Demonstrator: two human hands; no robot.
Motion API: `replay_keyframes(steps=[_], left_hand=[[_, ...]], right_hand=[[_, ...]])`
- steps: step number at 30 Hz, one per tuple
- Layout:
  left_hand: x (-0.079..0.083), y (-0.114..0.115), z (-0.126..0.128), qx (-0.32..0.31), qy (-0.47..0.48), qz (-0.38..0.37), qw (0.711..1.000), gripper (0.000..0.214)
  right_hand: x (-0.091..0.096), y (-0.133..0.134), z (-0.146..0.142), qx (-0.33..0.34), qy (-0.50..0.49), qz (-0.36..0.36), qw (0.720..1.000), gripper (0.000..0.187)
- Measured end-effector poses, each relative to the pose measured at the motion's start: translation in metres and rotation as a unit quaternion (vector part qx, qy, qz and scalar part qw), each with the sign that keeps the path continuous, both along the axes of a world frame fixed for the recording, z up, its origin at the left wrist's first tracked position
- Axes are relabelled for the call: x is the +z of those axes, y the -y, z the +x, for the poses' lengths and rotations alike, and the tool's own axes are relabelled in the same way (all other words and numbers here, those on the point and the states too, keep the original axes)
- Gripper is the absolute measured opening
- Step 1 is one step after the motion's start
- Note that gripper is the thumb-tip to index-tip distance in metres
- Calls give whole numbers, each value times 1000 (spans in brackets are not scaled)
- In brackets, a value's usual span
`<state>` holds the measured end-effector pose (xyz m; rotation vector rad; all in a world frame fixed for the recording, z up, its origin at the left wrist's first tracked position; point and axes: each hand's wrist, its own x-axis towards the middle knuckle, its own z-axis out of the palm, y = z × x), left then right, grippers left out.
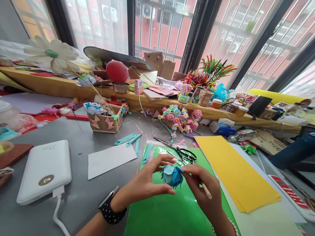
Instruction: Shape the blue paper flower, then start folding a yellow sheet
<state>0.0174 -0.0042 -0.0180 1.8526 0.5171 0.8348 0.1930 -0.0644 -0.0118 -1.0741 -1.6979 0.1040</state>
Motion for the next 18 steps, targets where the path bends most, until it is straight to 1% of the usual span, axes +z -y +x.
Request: replay_keyframes(steps=[2,4,6,8,11,15,18], left_hand=[[-2,1,2,-8,-5,-26,1000,58],[-2,2,3,9,-23,-17,1000,47],[-1,2,4,35,-56,17,998,41],[2,2,3,54,-88,57,993,38],[5,2,0,57,-120,105,986,37],[7,2,-3,56,-160,159,973,35],[6,2,-2,65,-179,189,963,33]], right_hand=[[1,0,-1,-23,-4,0,1000,8],[1,-1,0,-36,5,-14,999,7],[-1,-3,1,-39,16,-39,998,7],[-3,-4,4,-31,33,-60,997,13],[-4,-5,7,-3,62,-67,996,21],[-2,-6,7,34,67,-72,995,16],[-1,-7,8,39,66,-76,994,15]])
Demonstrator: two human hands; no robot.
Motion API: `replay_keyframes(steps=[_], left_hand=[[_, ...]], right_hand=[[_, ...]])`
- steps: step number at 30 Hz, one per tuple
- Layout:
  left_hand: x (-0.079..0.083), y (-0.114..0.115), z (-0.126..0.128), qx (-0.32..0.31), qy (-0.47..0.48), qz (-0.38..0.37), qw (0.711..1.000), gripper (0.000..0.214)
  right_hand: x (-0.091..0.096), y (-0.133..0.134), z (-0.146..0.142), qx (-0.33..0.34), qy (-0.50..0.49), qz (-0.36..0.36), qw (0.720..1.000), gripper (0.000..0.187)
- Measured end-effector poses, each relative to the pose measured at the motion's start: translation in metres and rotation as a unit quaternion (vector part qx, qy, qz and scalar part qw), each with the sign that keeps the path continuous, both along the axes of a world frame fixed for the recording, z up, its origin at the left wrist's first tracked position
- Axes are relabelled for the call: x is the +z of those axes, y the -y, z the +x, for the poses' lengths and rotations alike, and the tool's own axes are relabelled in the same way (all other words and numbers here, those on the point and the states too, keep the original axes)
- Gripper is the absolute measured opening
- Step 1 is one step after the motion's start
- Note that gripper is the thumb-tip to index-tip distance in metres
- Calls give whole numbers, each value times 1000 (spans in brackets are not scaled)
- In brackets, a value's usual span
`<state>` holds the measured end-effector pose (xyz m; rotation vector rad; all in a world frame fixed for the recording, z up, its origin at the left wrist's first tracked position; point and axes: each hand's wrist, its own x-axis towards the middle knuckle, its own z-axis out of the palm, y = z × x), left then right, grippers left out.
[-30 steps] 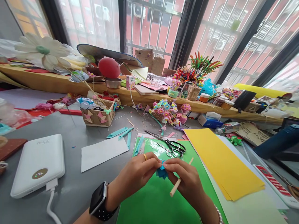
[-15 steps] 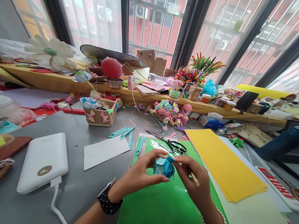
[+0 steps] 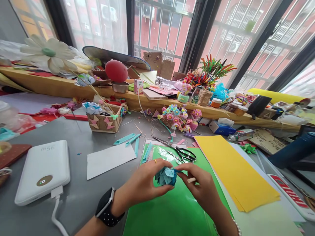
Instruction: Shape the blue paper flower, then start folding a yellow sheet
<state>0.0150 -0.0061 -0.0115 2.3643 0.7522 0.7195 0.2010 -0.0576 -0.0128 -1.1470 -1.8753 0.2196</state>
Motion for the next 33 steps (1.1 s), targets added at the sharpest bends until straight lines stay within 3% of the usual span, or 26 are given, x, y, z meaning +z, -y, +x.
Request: replay_keyframes(steps=[7,23,33], left_hand=[[0,0,0,2,14,20,1000,33],[-1,-1,1,4,-42,25,999,32],[-5,0,5,19,-20,5,1000,35]], right_hand=[[-3,-3,3,1,9,28,1000,23],[-6,-4,5,22,33,38,999,21],[-9,-4,-2,-26,42,76,996,18]])
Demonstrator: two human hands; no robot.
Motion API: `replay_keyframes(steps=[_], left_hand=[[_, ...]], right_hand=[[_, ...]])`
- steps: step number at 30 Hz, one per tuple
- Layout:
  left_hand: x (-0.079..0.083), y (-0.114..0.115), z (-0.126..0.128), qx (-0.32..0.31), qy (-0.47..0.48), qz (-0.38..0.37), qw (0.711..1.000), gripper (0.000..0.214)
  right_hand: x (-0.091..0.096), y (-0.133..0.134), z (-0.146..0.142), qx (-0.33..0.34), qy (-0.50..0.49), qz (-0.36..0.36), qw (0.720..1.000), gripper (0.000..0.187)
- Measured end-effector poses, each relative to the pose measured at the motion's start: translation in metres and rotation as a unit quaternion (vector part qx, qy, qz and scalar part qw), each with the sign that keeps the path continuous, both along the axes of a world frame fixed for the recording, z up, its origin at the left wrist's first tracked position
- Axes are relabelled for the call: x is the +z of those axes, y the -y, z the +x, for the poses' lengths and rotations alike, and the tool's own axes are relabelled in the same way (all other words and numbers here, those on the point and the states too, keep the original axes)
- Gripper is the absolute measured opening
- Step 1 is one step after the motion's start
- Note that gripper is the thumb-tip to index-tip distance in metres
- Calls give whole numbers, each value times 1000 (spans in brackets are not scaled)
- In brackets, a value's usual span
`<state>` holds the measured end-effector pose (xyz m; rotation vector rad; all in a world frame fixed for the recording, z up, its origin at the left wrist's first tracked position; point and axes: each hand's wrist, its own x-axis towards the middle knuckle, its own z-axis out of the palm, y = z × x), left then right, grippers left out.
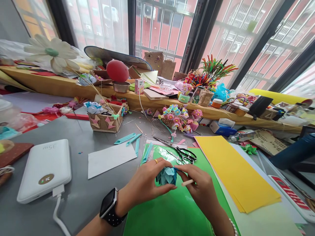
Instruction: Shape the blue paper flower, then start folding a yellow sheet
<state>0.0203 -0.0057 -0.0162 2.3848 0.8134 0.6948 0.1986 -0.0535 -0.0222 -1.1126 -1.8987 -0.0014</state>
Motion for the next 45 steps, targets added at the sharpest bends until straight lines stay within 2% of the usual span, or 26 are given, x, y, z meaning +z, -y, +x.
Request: replay_keyframes(steps=[7,14,17,22,25,30,35,40,45], left_hand=[[-5,3,0,-24,50,-60,997,62],[-8,2,2,6,127,-100,987,47],[-6,2,3,5,152,-116,982,42],[-8,3,3,-30,172,-122,977,62],[-10,3,5,-26,169,-112,979,61],[-4,0,-2,-39,203,-137,969,52],[8,-3,-12,-60,222,-225,947,69],[15,-2,-16,-110,231,-248,934,62],[18,2,-15,-147,241,-250,926,52]], right_hand=[[-4,1,-1,-71,5,20,997,18],[-6,2,-5,-127,18,45,991,14],[-7,2,-6,-137,19,33,990,14],[-6,2,-6,-139,-36,-4,990,15],[-4,3,-5,-142,-52,-12,988,17],[3,9,-2,-67,-54,-48,995,21],[11,10,4,-6,-83,-82,993,26],[17,7,5,22,-65,-61,996,22],[22,8,1,58,-37,-2,998,20]])
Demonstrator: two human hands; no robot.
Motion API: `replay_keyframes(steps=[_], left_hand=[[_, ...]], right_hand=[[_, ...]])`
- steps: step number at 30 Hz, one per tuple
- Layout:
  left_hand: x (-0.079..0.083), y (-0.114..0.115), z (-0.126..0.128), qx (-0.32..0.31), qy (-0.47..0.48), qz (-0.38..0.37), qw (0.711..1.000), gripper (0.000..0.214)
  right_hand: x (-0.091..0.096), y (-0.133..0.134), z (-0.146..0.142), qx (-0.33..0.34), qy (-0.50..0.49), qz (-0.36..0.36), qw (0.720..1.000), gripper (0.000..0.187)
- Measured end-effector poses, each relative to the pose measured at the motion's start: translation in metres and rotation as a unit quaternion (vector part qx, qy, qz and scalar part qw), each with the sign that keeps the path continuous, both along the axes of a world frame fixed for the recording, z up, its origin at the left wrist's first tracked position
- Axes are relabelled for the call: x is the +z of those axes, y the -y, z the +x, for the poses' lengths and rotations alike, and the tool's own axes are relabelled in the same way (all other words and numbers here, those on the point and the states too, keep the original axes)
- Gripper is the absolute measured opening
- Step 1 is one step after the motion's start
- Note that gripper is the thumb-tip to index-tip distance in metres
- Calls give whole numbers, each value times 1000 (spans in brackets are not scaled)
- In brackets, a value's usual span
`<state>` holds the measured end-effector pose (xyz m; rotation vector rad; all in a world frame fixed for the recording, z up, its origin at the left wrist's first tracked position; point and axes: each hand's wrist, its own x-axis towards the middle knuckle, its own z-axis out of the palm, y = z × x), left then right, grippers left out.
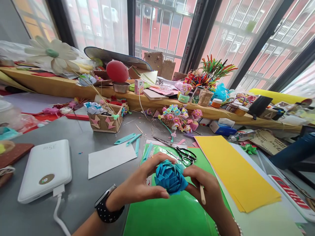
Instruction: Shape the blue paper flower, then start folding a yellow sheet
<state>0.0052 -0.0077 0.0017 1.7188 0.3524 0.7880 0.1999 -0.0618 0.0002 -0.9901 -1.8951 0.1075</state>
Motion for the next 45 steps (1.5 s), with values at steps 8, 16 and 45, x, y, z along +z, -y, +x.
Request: replay_keyframes(steps=[8,16,45], left_hand=[[-17,6,16,-115,191,-314,923,49],[-13,8,18,-92,235,-376,892,47],[-15,10,27,52,119,-307,943,29]], right_hand=[[-8,14,-15,-78,64,162,982,6],[-21,20,-15,-74,147,165,972,12],[-30,10,-36,-112,52,108,986,22]])
